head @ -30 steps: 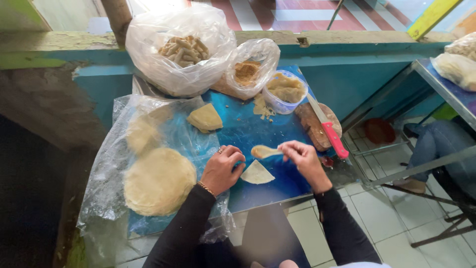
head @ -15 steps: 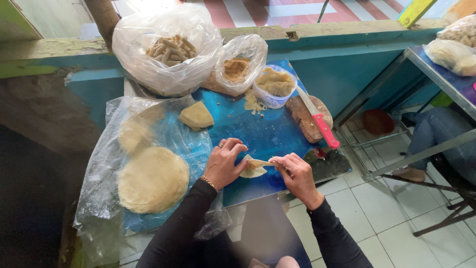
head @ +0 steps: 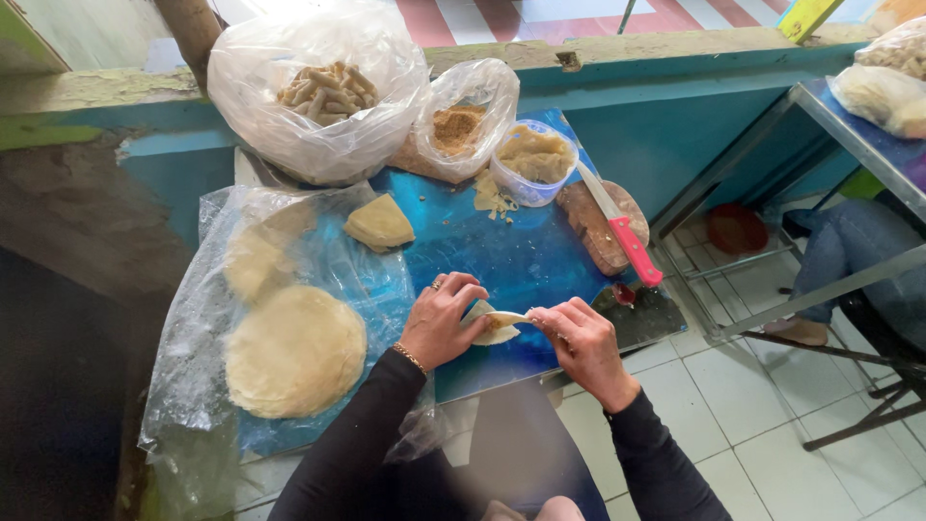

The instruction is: The person takes triangular dough wrappers one at a time, spoons filling from a plastic container onto each wrapper by hand, folds the wrapper over the filling, presses the edges closed, and sets the finished pastry on a stack of completed ones on the table.

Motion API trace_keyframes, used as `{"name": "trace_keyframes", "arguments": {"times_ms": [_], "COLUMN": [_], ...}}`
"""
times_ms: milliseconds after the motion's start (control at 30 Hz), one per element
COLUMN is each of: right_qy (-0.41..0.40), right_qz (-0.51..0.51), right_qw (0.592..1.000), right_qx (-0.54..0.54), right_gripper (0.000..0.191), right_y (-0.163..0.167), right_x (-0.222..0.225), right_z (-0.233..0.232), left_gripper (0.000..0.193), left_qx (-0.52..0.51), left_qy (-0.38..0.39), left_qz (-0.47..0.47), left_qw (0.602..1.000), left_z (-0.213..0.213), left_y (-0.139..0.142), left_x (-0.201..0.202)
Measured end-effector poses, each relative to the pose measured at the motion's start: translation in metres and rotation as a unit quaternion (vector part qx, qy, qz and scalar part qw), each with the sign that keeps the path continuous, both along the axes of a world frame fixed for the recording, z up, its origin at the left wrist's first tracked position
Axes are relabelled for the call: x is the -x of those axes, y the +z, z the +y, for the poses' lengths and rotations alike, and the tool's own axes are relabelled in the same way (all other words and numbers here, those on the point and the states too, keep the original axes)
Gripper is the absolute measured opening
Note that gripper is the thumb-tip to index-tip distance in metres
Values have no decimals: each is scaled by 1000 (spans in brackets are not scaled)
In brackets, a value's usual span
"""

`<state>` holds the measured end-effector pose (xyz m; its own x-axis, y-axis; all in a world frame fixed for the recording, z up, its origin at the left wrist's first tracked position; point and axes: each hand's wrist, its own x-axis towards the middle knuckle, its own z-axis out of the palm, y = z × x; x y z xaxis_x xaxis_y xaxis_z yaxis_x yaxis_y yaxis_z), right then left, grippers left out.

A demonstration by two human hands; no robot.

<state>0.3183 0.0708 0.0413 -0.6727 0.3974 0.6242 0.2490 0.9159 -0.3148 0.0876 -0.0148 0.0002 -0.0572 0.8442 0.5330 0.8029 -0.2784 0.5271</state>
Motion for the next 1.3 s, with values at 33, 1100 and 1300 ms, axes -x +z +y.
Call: {"name": "trace_keyframes", "arguments": {"times_ms": [33,1100,1300], "right_qy": [2,-63,-54], "right_qz": [1,132,243], "right_qw": [1000,927,835], "right_qx": [-5,345,490], "right_gripper": [23,13,19], "right_y": [0,-29,-34], "right_x": [0,-12,16], "right_z": [-1,24,85], "left_gripper": [29,18,7], "left_qx": [-4,-50,-22], "left_qy": [-4,4,82], "left_qz": [0,-15,-13], "left_qw": [1000,999,996], "left_z": [0,-5,-5], "left_y": [0,1,-4], "left_x": [0,-2,0]}}
